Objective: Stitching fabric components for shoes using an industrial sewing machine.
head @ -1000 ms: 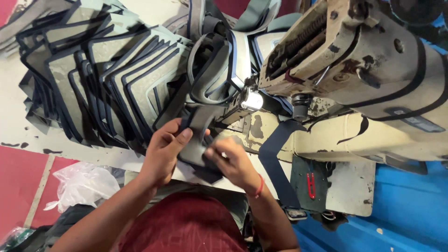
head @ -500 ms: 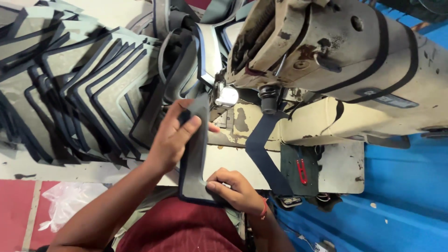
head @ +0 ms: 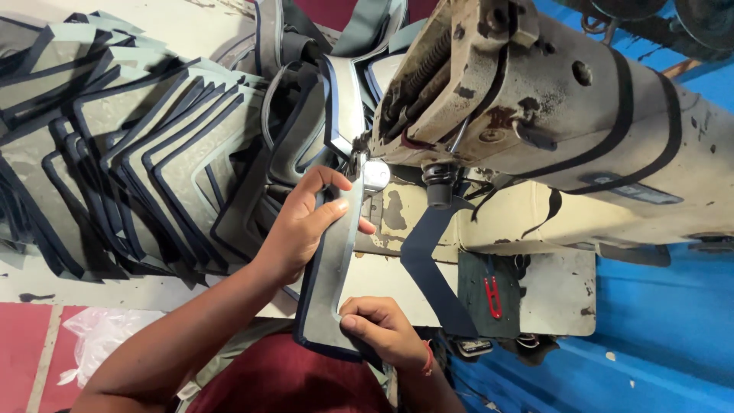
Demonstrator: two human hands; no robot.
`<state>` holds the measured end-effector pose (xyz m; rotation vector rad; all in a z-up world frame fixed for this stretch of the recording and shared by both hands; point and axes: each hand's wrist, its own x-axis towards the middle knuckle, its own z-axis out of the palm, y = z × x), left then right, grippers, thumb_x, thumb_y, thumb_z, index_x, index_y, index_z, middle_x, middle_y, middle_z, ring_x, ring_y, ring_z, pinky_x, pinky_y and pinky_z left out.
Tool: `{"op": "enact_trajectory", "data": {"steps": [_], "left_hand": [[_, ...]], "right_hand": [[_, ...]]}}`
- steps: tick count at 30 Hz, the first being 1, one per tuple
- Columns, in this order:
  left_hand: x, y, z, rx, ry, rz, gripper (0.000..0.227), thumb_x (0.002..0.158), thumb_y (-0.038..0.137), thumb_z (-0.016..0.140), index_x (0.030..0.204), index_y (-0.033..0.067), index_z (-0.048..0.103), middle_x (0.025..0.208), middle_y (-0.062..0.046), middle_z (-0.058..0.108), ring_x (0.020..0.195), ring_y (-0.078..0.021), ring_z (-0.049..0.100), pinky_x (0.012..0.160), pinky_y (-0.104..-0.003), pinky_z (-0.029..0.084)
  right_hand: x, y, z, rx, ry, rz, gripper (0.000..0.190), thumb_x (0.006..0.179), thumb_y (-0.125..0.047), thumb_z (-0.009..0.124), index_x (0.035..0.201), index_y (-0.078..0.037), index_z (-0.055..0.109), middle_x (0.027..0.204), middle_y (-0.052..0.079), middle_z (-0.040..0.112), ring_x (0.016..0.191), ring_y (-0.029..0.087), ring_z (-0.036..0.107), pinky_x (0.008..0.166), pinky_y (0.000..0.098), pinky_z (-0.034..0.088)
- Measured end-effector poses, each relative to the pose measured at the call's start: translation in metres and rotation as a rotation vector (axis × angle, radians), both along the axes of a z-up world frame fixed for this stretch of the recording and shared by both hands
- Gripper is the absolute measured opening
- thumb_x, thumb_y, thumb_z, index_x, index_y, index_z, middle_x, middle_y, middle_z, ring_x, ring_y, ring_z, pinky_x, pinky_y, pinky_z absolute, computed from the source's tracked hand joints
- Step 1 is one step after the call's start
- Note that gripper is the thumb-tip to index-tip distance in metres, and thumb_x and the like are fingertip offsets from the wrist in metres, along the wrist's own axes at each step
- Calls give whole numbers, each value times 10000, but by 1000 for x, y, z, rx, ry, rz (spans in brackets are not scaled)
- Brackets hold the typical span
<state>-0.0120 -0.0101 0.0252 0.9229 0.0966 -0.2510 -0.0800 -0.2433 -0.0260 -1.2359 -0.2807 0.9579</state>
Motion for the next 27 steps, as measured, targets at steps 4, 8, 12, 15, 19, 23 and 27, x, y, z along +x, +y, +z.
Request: {"op": "enact_trajectory", "data": {"steps": [4, 8, 12, 15, 19, 23, 27], "left_hand": [[1, 3, 2, 76, -8, 0, 164, 988, 88, 499, 1150, 77, 480, 1017, -143, 624, 923, -228, 767, 617, -270, 557], [2, 3, -6, 140, -41, -5, 179, 1002, 107, 514, 1173, 81, 469, 1056, -143, 624, 946, -236, 763, 683, -292, 567], [4, 0, -1, 170, -77, 49, 279, 981, 118, 518, 1244, 116, 424, 1124, -117, 616, 939, -229, 757, 722, -311, 582], [-3, -2, -15, 97, 7, 101, 314, 986, 128, 523, 1280, 88, 422, 1101, -143, 627, 916, -236, 739, 706, -321, 568], [-21, -1, -25, -30, 93, -31, 340, 998, 177, 495, 1302, 25, 506, 1040, -138, 658, 900, -222, 745, 725, -328, 595], [-20, 0, -21, -23, 67, -16, 338, 1021, 194, 516, 1292, -8, 523, 970, -180, 717, 879, -210, 724, 758, -341, 599], [-13, 2, -14, 16, 68, 31, 320, 1013, 193, 548, 1265, -6, 554, 965, -166, 737, 859, -191, 717, 765, -334, 591]], "right_hand": [[-2, 5, -5, -12, 35, -5, 193, 1038, -119, 611, 923, 35, 635, 866, -9, 592, 764, 52, 480, 684, 222, 397], [-9, 8, -9, -52, 28, -46, 203, 1039, -136, 613, 934, 33, 653, 813, -33, 581, 741, 38, 461, 663, 212, 384], [-14, 8, -19, -75, -14, -132, 214, 1044, -146, 620, 924, 27, 659, 794, -47, 576, 736, 31, 453, 652, 207, 373], [-11, 12, -9, -99, -13, -212, 211, 1035, -151, 623, 924, 22, 668, 788, -48, 584, 725, 29, 465, 641, 206, 374], [7, 16, 12, -127, -16, -268, 212, 1023, -159, 613, 923, 17, 674, 786, -46, 610, 718, 29, 496, 635, 205, 392], [28, 15, 22, -185, -132, -256, 214, 1024, -147, 617, 911, 22, 684, 762, -49, 604, 686, 21, 492, 594, 198, 381], [52, 15, 33, -190, -215, -216, 190, 1034, -124, 626, 928, 21, 687, 776, -63, 582, 698, 10, 480, 599, 192, 378]]}}
